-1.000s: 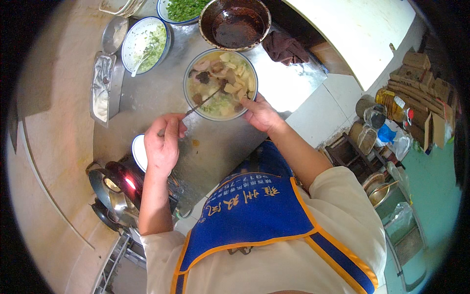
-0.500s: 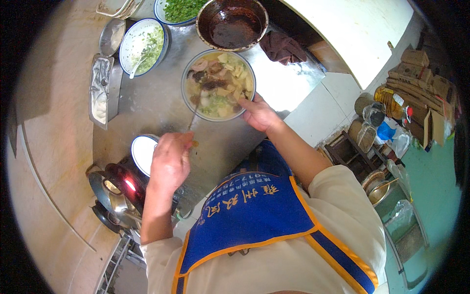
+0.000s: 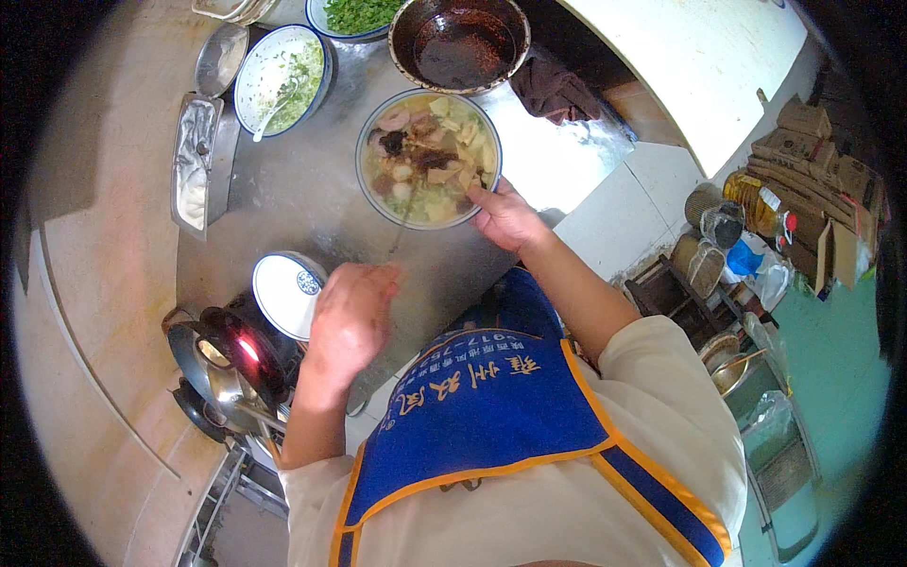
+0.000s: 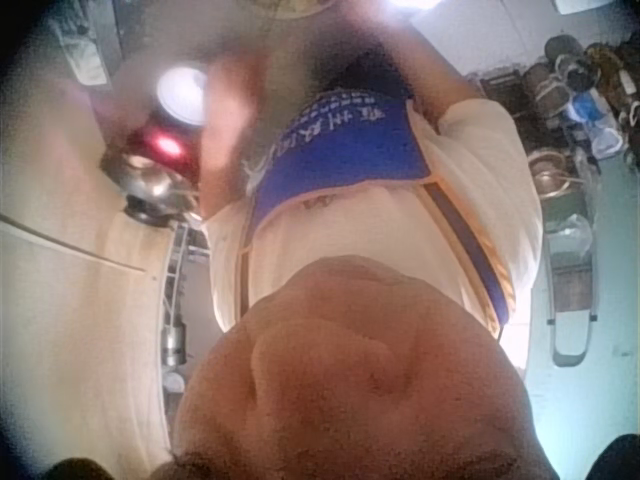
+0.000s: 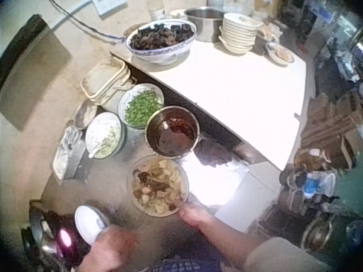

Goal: The person assembles a bowl of noodle soup by scooping cooked noodles and broth from a wok into a bowl, then adding chopped green onions, a dark sauce, and other toppings. The person repeats this process to prepare multiple bowls.

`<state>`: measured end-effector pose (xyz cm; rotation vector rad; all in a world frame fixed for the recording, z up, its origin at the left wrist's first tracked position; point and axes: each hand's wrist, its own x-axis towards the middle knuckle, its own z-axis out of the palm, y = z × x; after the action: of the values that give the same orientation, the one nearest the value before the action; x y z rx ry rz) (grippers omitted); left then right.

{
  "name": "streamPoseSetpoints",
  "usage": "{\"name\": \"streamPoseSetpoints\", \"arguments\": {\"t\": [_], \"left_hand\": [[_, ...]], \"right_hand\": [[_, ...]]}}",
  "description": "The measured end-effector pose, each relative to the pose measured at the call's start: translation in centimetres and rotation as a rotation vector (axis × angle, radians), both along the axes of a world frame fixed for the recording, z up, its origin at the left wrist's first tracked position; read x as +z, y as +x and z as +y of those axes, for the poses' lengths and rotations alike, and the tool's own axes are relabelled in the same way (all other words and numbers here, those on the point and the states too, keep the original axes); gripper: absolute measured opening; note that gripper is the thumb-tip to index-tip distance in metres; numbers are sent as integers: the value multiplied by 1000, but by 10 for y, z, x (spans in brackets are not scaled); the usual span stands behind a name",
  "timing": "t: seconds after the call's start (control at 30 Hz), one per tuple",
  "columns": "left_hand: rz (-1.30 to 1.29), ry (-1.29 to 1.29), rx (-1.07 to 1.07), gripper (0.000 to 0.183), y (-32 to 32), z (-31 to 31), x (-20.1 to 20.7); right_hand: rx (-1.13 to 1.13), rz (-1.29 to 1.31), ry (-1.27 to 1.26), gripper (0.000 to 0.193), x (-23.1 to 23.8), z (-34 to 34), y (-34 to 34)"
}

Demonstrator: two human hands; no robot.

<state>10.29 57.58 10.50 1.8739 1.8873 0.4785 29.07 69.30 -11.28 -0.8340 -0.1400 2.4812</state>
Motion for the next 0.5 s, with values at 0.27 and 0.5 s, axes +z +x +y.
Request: {"name": "streamPoseSetpoints", "arguments": {"t": [0.27, 0.5], "left_hand": [[-779, 161, 688, 24, -13, -22, -21], [-1035, 245, 906, 27, -17, 57, -66]], "right_hand": [[50, -51, 8, 65, 1, 3, 3], [9, -36, 61, 56, 2, 1, 4]]}}
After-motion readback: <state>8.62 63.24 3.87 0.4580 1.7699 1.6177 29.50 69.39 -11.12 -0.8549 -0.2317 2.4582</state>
